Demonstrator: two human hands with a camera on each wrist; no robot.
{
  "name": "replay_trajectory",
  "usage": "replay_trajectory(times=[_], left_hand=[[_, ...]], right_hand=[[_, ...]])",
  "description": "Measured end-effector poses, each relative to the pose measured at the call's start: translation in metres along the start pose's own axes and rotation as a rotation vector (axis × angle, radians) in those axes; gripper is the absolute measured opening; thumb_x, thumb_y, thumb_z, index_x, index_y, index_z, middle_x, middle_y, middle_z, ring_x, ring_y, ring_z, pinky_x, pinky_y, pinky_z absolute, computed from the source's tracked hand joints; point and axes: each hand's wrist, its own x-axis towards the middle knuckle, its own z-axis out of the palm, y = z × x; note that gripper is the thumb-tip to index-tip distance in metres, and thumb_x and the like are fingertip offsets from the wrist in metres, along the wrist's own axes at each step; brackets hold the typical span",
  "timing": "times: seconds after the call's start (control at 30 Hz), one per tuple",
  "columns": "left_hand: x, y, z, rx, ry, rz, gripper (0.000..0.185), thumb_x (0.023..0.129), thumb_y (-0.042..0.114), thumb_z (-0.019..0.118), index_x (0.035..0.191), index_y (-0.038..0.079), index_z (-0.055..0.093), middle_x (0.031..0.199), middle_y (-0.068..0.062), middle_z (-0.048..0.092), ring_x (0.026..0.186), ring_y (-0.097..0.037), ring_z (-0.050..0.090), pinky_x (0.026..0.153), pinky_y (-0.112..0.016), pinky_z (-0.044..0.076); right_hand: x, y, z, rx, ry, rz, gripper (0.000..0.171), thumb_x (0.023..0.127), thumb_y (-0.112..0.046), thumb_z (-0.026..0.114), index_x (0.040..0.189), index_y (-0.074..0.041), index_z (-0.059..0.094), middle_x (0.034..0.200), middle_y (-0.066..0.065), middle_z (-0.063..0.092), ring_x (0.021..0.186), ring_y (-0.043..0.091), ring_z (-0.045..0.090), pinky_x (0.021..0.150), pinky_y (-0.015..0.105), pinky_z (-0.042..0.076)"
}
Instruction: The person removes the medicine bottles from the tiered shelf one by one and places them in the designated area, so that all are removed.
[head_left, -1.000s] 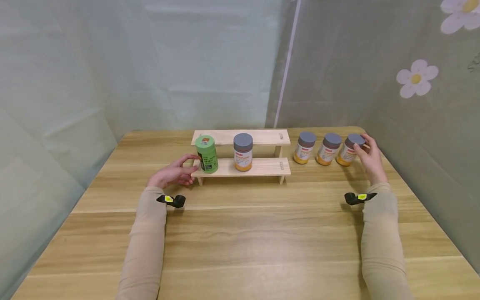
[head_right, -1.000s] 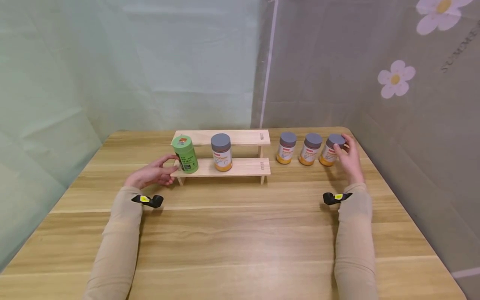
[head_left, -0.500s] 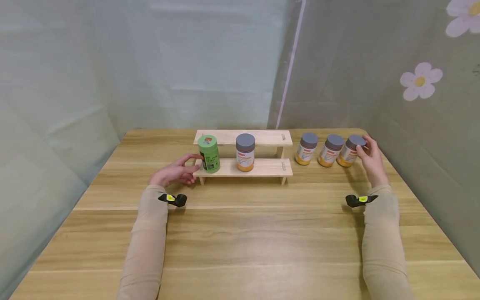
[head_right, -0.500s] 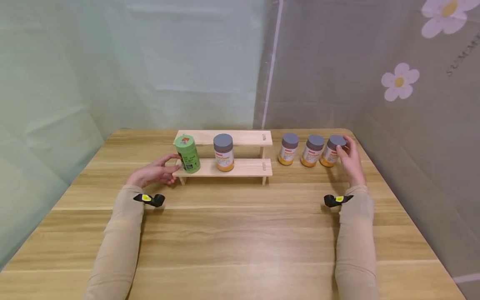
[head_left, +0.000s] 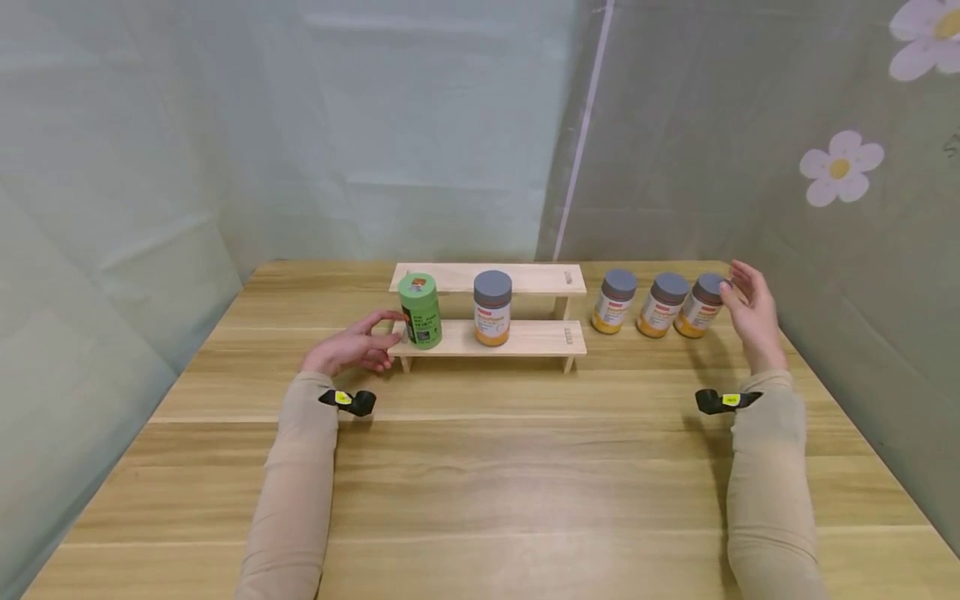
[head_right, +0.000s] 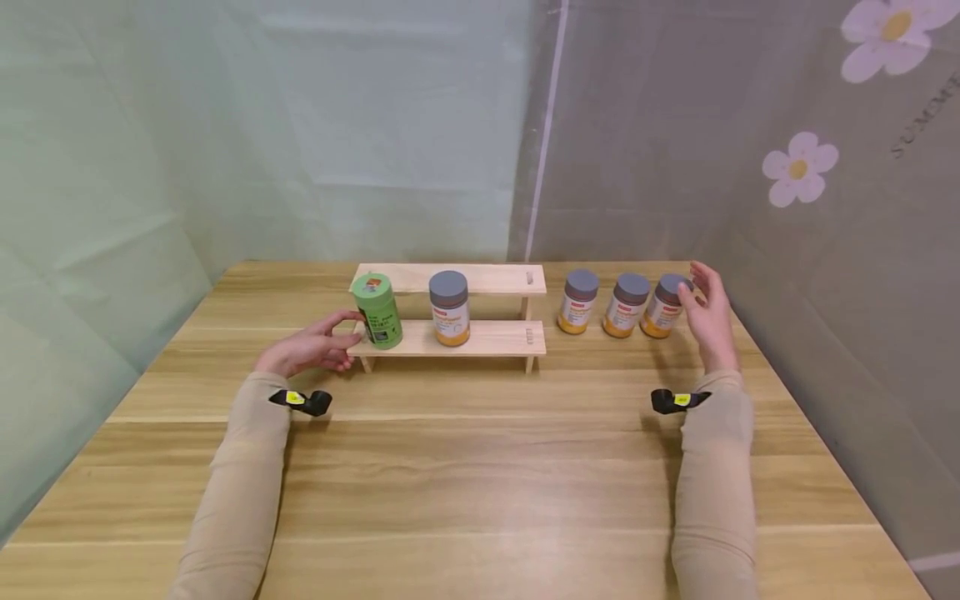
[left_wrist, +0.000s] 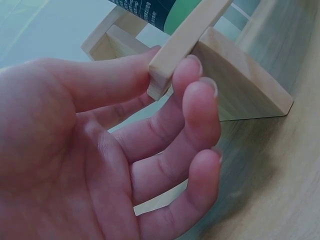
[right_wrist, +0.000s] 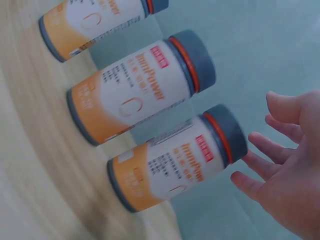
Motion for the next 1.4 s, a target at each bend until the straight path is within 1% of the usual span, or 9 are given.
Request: replay_trajectory(times=[0.4, 0.63, 0.7, 0.77, 0.9, 1.0, 1.07, 1.27, 1.4], left_hand=[[-0.001, 0.001, 0.0, -0.001, 0.005, -0.007, 0.058, 0.1, 0.029, 0.053, 0.148, 0.016, 0.023, 0.084, -0.002, 0.06, 0.073, -0.011, 0.061, 0.074, -0.03, 0.054], [0.0, 0.001, 0.0, -0.005, -0.004, 0.0, 0.058, 0.101, 0.029, 0.053, 0.148, 0.015, 0.023, 0.083, -0.002, 0.061, 0.073, -0.011, 0.062, 0.074, -0.03, 0.054], [0.0, 0.001, 0.0, -0.006, -0.003, -0.002, 0.057, 0.1, 0.029, 0.053, 0.147, 0.016, 0.023, 0.083, -0.002, 0.061, 0.073, -0.012, 0.062, 0.074, -0.03, 0.054], [0.001, 0.0, 0.0, -0.003, -0.004, 0.0, 0.058, 0.1, 0.029, 0.053, 0.147, 0.016, 0.023, 0.083, -0.002, 0.062, 0.073, -0.012, 0.062, 0.074, -0.03, 0.054], [0.001, -0.001, -0.001, 0.001, -0.004, -0.001, 0.058, 0.1, 0.03, 0.053, 0.147, 0.015, 0.022, 0.082, -0.002, 0.062, 0.073, -0.012, 0.062, 0.074, -0.03, 0.054], [0.0, 0.0, -0.001, 0.004, -0.005, -0.002, 0.06, 0.1, 0.03, 0.053, 0.148, 0.014, 0.021, 0.082, -0.002, 0.062, 0.073, -0.012, 0.062, 0.075, -0.031, 0.054], [-0.001, 0.001, -0.001, 0.009, -0.006, 0.001, 0.062, 0.1, 0.03, 0.053, 0.149, 0.013, 0.02, 0.083, -0.002, 0.062, 0.074, -0.012, 0.062, 0.076, -0.031, 0.054], [0.0, 0.001, -0.001, 0.012, -0.005, 0.005, 0.061, 0.1, 0.031, 0.053, 0.149, 0.013, 0.02, 0.082, -0.002, 0.062, 0.073, -0.012, 0.062, 0.075, -0.032, 0.054], [0.0, 0.001, -0.001, 0.012, -0.004, 0.004, 0.061, 0.1, 0.032, 0.053, 0.149, 0.013, 0.02, 0.082, -0.002, 0.062, 0.073, -0.012, 0.062, 0.074, -0.032, 0.054]], right_hand=[[-0.003, -0.036, 0.009, 0.0, 0.036, -0.077, 0.053, 0.101, -0.017, 0.048, 0.151, -0.015, 0.029, 0.155, 0.011, 0.033, 0.145, 0.02, 0.03, 0.123, 0.038, 0.018], [-0.007, -0.049, 0.024, 0.017, -0.009, -0.129, 0.052, 0.1, -0.02, 0.051, 0.149, -0.018, 0.031, 0.145, -0.002, 0.041, 0.14, 0.018, 0.035, 0.122, 0.04, 0.019], [-0.009, -0.052, 0.028, 0.035, -0.017, -0.139, 0.051, 0.1, -0.02, 0.052, 0.147, -0.018, 0.034, 0.141, -0.005, 0.044, 0.138, 0.018, 0.037, 0.121, 0.037, 0.022], [-0.01, -0.055, 0.033, 0.051, -0.012, -0.148, 0.048, 0.1, -0.02, 0.053, 0.145, -0.017, 0.037, 0.137, -0.009, 0.046, 0.135, 0.016, 0.04, 0.118, 0.029, 0.027], [-0.013, -0.06, 0.042, 0.173, 0.012, -0.177, 0.041, 0.098, -0.017, 0.057, 0.137, -0.014, 0.047, 0.128, -0.01, 0.054, 0.127, 0.015, 0.048, 0.102, 0.013, 0.039], [-0.015, -0.065, 0.049, 0.278, 0.008, -0.2, 0.036, 0.096, -0.013, 0.059, 0.131, -0.011, 0.052, 0.126, -0.004, 0.058, 0.121, 0.011, 0.051, 0.094, 0.01, 0.042], [-0.016, -0.067, 0.054, 0.305, -0.016, -0.213, 0.036, 0.096, -0.012, 0.06, 0.131, -0.009, 0.052, 0.126, -0.002, 0.059, 0.117, 0.007, 0.053, 0.093, 0.01, 0.043], [-0.017, -0.069, 0.067, 0.273, -0.097, -0.242, 0.041, 0.097, -0.012, 0.058, 0.135, -0.005, 0.048, 0.122, -0.009, 0.059, 0.115, 0.004, 0.054, 0.094, 0.01, 0.043], [-0.018, -0.069, 0.074, 0.24, -0.137, -0.249, 0.039, 0.097, -0.012, 0.057, 0.135, -0.012, 0.047, 0.125, -0.003, 0.057, 0.115, 0.003, 0.054, 0.095, 0.01, 0.043]])
